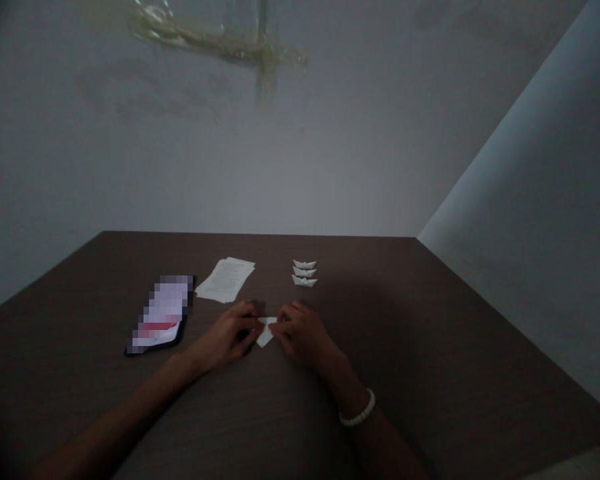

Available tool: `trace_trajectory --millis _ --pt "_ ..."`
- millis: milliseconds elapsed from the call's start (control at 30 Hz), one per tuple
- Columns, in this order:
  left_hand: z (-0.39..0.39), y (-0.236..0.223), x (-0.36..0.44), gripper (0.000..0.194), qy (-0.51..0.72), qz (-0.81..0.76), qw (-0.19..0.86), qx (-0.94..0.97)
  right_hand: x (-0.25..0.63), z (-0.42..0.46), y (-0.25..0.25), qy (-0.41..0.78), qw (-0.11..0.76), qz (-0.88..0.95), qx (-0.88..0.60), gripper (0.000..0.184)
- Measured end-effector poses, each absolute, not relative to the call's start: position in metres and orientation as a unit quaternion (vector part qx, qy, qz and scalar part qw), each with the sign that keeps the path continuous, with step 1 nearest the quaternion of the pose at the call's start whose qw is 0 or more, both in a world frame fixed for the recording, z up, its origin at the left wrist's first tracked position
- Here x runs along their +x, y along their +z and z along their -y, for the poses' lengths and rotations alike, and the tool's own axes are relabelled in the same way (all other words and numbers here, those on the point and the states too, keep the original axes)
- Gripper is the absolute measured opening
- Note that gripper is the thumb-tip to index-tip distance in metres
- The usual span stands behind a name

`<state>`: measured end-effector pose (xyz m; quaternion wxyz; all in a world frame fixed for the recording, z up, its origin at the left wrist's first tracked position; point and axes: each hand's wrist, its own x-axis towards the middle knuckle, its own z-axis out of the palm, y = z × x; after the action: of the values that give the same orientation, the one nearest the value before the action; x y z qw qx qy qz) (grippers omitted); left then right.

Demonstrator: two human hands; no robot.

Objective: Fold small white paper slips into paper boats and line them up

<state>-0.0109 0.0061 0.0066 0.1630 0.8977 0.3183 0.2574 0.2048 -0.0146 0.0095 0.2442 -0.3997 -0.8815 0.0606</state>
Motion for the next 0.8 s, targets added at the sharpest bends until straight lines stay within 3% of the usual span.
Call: trace_trajectory --millis 800 --pt "0.009 0.013 -0.002 0.023 0.198 -0.307 0.152 0.918 0.202 0.009 -0.004 0.083 0.325 0.794 -0.508 0.007"
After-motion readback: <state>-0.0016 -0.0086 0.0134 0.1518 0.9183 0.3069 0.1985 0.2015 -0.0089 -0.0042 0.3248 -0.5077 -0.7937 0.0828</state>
